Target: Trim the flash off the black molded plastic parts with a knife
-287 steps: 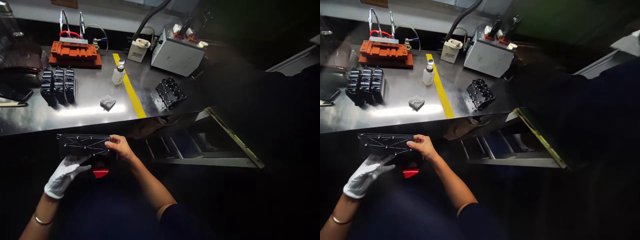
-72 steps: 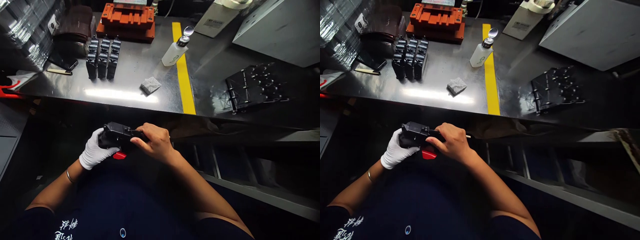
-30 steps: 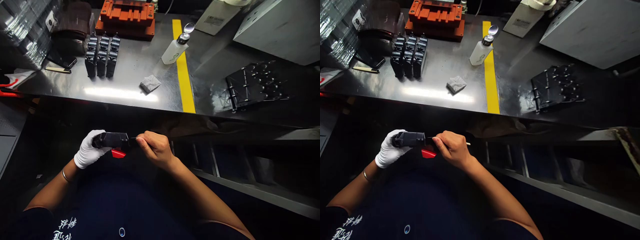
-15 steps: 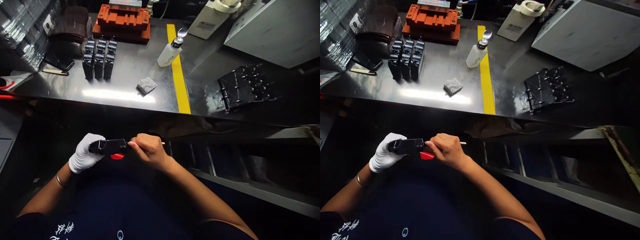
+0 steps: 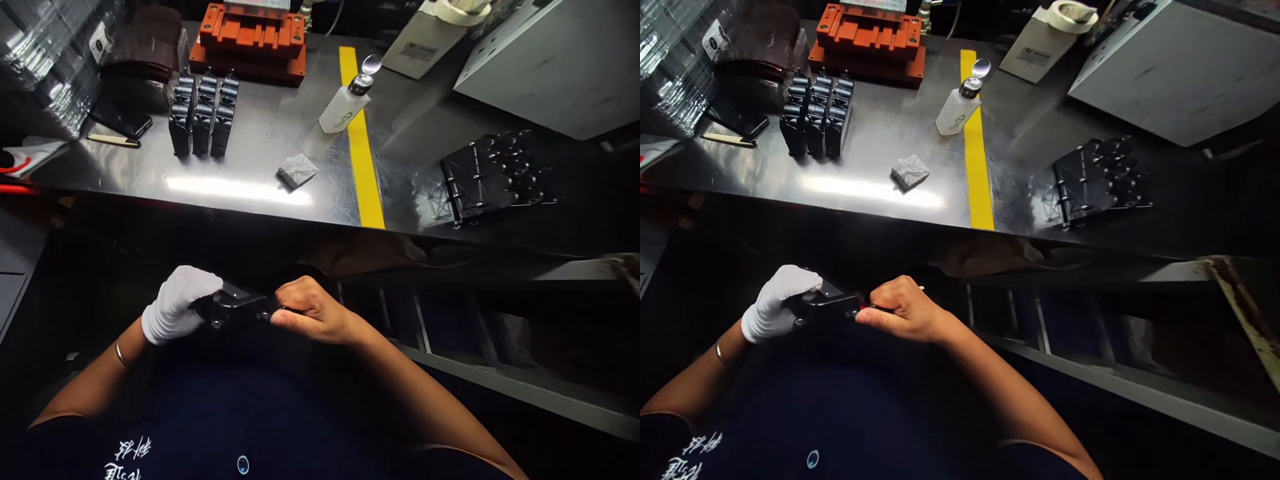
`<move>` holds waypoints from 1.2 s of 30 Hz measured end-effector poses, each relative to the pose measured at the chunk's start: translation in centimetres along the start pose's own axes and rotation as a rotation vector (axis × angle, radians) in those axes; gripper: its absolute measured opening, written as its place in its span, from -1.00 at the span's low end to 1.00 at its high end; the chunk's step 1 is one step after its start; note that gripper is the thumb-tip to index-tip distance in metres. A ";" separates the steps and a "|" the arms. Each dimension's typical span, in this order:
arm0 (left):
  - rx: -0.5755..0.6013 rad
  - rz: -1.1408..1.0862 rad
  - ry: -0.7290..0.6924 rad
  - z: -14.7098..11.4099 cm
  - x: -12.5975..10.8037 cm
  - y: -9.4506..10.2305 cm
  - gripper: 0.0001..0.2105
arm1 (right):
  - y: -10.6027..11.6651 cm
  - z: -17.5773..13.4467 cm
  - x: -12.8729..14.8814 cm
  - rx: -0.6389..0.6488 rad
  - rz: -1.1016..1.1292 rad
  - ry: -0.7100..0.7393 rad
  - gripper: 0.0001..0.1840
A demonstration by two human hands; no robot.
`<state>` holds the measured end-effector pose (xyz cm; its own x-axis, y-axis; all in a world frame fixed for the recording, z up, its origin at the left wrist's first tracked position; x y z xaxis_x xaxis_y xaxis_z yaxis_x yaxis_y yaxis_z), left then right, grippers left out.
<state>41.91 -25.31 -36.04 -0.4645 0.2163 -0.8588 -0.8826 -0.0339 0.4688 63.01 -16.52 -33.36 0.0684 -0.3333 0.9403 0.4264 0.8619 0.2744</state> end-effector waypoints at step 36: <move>0.502 -0.181 0.499 0.9 1.1 -1.1 -0.27 | 0.6 1.7 -1.4 0.025 0.160 -0.240 -0.39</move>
<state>42.45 -24.16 -37.31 -0.3977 -0.2986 -0.8676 -0.8650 0.4372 0.2461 61.62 -14.85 -34.14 -0.0833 -0.0951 0.9920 0.4045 0.9065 0.1209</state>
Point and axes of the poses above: each hand's wrist, its own z-axis towards the middle knuckle, its own y-axis out of the back of the hand, x = y × z, the point moved 4 cm from there along z, towards the middle knuckle, and after that the axes turned 7 degrees about z, right-handed, at the moved point
